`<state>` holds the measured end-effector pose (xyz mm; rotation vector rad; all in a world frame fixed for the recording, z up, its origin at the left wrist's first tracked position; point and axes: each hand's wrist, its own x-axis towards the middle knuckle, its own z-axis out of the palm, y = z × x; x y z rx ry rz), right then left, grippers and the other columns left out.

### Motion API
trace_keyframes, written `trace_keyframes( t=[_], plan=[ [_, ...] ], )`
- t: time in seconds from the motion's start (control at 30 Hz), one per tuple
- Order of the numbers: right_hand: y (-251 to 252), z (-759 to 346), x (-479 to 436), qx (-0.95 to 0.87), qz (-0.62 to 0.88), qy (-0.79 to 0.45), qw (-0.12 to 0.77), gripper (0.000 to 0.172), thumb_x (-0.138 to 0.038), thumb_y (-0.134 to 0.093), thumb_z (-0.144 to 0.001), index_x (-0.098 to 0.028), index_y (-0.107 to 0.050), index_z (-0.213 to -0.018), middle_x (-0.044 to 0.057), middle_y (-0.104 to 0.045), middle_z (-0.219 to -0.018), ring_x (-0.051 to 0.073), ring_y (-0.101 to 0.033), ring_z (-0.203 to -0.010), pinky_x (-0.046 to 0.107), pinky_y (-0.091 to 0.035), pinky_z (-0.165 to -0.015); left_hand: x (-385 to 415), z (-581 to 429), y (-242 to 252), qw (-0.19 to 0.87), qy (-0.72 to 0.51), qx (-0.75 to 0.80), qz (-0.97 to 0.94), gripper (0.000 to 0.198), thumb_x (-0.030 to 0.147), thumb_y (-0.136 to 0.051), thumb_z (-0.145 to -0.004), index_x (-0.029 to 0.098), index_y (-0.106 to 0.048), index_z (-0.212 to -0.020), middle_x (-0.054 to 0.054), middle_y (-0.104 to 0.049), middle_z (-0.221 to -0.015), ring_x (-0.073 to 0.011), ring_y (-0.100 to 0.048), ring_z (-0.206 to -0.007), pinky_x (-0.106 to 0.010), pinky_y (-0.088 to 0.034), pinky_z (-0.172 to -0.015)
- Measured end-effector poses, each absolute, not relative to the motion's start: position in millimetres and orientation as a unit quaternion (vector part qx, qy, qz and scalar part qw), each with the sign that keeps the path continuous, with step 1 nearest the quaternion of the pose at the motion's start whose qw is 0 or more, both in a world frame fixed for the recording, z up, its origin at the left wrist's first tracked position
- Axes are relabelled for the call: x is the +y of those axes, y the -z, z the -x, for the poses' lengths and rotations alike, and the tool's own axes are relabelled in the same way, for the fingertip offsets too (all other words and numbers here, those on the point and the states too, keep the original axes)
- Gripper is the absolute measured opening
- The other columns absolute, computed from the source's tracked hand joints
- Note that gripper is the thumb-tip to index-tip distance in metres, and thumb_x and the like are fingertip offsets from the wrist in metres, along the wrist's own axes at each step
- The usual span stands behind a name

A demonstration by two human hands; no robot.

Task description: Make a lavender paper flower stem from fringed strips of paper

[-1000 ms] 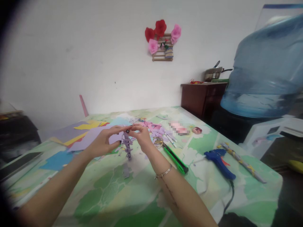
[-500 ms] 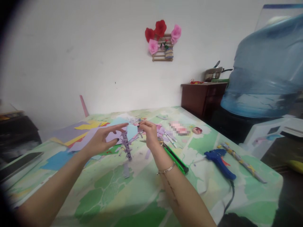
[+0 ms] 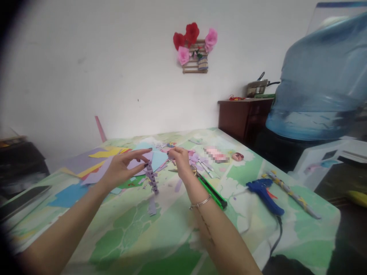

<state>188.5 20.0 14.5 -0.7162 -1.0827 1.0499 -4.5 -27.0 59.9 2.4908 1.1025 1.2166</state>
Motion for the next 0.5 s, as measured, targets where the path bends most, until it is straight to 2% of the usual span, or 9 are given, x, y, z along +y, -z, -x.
trace_keyframes(
  t=[0.17,0.33,0.5],
  plan=[
    [-14.7,-189.3,18.8,-0.502,0.269,-0.565,0.597,0.005,-0.02,-0.055,-0.061,-0.016,-0.058,-0.061,0.002,-0.063,-0.059,0.015,-0.056,-0.058,0.026,-0.039,-0.058,-27.5,-1.0,-60.7,0.076,-0.409,0.368,-0.832,0.038,0.027,-0.062,-0.075,0.026,-0.062,-0.113,-0.002,-0.071,-0.084,-0.0207,-0.064,-0.088,-0.033,-0.046,-0.082],
    [-18.5,-191.4,13.6,-0.513,0.177,-0.66,0.519,0.021,-0.029,-0.06,-0.07,-0.017,-0.059,-0.088,0.001,-0.062,-0.059,0.014,-0.057,-0.055,0.027,-0.043,-0.059,-25.3,-2.4,-62.7,0.076,-0.41,0.371,-0.83,0.032,0.027,-0.06,-0.076,0.024,-0.064,-0.109,-0.002,-0.071,-0.085,-0.0189,-0.065,-0.082,-0.032,-0.048,-0.08],
    [-24.2,-194.4,6.5,-0.553,0.173,-0.632,0.515,0.019,-0.027,-0.067,-0.066,-0.018,-0.064,-0.083,-0.002,-0.059,-0.061,0.01,-0.053,-0.057,0.024,-0.041,-0.058,-23.9,-5.7,-63.2,0.12,-0.405,0.361,-0.831,0.029,0.027,-0.059,-0.078,0.023,-0.067,-0.105,-0.004,-0.071,-0.095,-0.0194,-0.065,-0.084,-0.033,-0.05,-0.08]
  ],
)
